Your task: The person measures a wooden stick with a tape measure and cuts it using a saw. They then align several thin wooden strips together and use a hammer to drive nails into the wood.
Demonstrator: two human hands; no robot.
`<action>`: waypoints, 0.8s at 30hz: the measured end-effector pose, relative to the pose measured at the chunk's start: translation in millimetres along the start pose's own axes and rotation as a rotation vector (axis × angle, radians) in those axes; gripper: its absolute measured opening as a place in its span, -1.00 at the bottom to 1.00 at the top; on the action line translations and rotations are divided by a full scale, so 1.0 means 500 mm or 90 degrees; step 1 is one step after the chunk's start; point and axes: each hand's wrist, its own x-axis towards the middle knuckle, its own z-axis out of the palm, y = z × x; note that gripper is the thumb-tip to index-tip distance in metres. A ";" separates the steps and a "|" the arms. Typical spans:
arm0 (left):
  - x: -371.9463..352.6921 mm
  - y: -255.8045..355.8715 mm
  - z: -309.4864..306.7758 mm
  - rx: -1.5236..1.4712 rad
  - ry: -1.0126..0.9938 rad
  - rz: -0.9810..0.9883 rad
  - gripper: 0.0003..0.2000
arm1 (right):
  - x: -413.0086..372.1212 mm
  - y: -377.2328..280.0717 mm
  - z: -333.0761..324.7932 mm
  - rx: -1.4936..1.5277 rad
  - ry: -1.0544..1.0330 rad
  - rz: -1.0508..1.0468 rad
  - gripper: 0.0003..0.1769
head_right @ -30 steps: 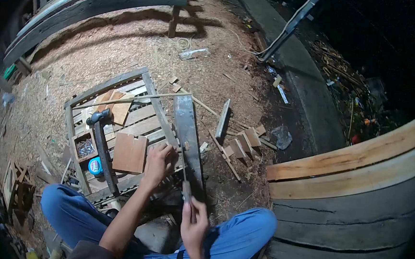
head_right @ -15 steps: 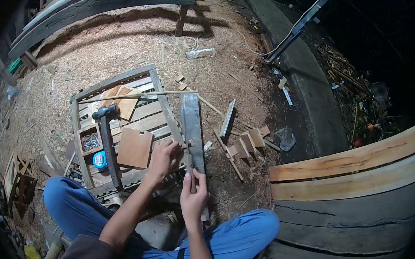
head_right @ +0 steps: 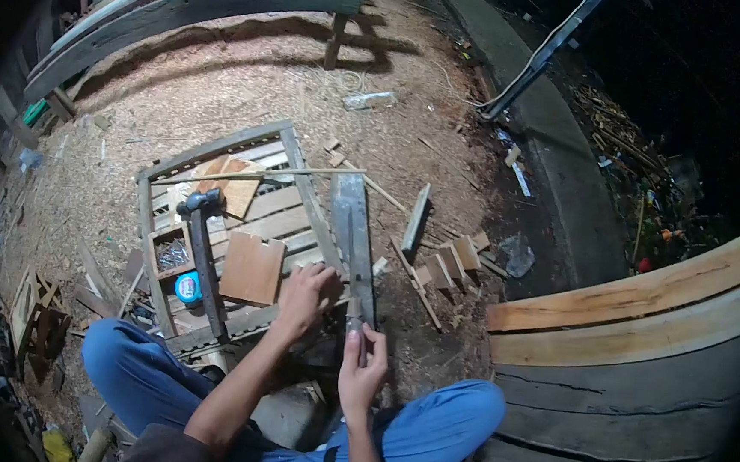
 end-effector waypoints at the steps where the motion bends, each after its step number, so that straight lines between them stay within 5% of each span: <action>1: 0.003 -0.016 0.012 -0.010 0.023 -0.010 -0.63 | 0.009 -0.022 0.015 0.011 -0.003 0.035 -0.67; 14: 0.022 -0.027 0.018 -0.052 0.053 -0.033 -0.76 | -0.077 -0.048 -0.028 0.002 0.030 -0.008 -0.72; 19: 0.029 -0.033 0.027 -0.061 0.050 -0.033 -0.76 | -0.083 -0.081 -0.087 -0.006 -0.024 0.120 -0.72; 24: 0.031 -0.034 0.023 -0.049 0.071 -0.012 -0.73 | -0.092 -0.082 -0.057 -0.027 0.004 0.034 -0.71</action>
